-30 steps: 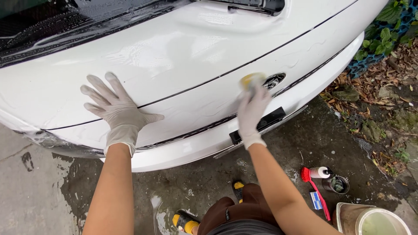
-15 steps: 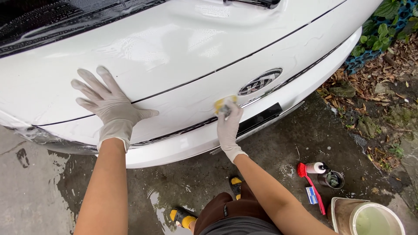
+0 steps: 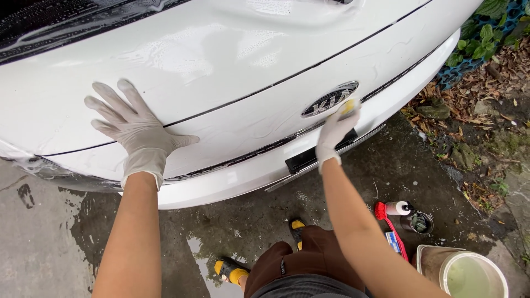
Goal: Using a sponge and a brush to clean the front of a white truck.
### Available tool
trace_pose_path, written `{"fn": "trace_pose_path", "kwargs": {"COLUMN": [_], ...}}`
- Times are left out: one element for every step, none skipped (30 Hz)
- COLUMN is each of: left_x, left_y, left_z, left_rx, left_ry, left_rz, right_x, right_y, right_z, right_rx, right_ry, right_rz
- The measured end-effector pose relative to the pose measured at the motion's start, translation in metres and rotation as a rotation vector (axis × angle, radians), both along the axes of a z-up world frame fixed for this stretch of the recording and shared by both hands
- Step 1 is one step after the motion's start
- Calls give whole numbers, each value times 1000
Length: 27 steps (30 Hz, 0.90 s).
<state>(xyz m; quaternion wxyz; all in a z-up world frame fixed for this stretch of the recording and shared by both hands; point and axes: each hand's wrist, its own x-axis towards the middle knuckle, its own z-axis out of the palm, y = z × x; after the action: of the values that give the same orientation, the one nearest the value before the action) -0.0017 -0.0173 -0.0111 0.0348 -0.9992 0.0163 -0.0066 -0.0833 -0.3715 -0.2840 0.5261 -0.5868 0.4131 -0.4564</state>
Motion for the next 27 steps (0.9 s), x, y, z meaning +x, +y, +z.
{"fn": "trace_pose_path", "kwargs": {"left_x": [-1, -1, -2, -3, -3, -3, -3, -3, -2, -1, -2, -2, -2, -3, -3, -3, -2, -2, -3, -4, -4, -5, -6, -8, -6, -5, -3], "left_y": [-1, -2, -4, -4, -4, -4, -5, -5, -4, -4, -3, -1, 0, 2, 3, 4, 3, 3, 3, 4, 3, 1, 0, 0, 0, 1, 1], "left_z": [2, 3, 5, 4, 4, 5, 5, 5, 4, 3, 2, 0, -2, -4, -6, -7, -8, -9, -9, -8, -7, -5, -4, -3, -4, -6, -7], "left_rx": [0, -12, -24, -23, -21, -18, -19, -15, -11, -12, -21, -31, -30, -36, -41, -39, -33, -27, -28, -36, -48, -52, -41, -30, -28, -22, -15], "left_ry": [4, 3, 2, 6, 6, 6, 5, 8, 11, 10, 17, 23, 23, 15, 8, 9, 4, -2, 2, 4, 3, 4, -2, -9, -5, -10, -18], "left_rz": [1, 10, 17, 14, 12, 10, 8, 13, 21, 21, 20, 19, 25, 12, 0, 6, 7, 8, 13, 13, 13, 17, 16, 16, 23, 20, 14], "right_x": [5, 9, 13, 6, 2, -2, -3, -3, -4, -5, -7, -9, -4, 1, 7, 8, 9, 10, 9, 8, 10, 12, 13, 14, 7, 0, -7], "right_y": [24, 48, 71, 103, 133, 163, 175, 186, 199, 185, 174, 162, 132, 101, 71, 46, 20, -6, -4, -1, 0, 20, 42, 63, 98, 132, 166], "right_z": [-15, -31, -47, -48, -48, -47, -52, -56, -61, -55, -50, -44, -56, -68, -81, -80, -79, -79, -69, -58, -46, -53, -61, -69, -53, -37, -21], "right_rx": [0, 1, 2, 2, -21, -44, -45, 137, 318, 318, 355, 391, 391, 261, 130, 132, 96, 60, 59, 136, 210, 206, 187, 167, 168, 240, 314], "right_ry": [4, 49, 94, 98, 74, 49, 48, -52, -153, -153, -99, -45, -44, 50, 142, 143, 111, 80, 84, 126, 166, 167, 223, 278, 282, 186, 86], "right_rz": [1, 3, 2, 0, 108, 216, 214, 319, 426, 426, 401, 375, 380, 253, 126, 131, 66, 0, 4, -1, -7, -4, 4, 12, 20, 113, 201]}}
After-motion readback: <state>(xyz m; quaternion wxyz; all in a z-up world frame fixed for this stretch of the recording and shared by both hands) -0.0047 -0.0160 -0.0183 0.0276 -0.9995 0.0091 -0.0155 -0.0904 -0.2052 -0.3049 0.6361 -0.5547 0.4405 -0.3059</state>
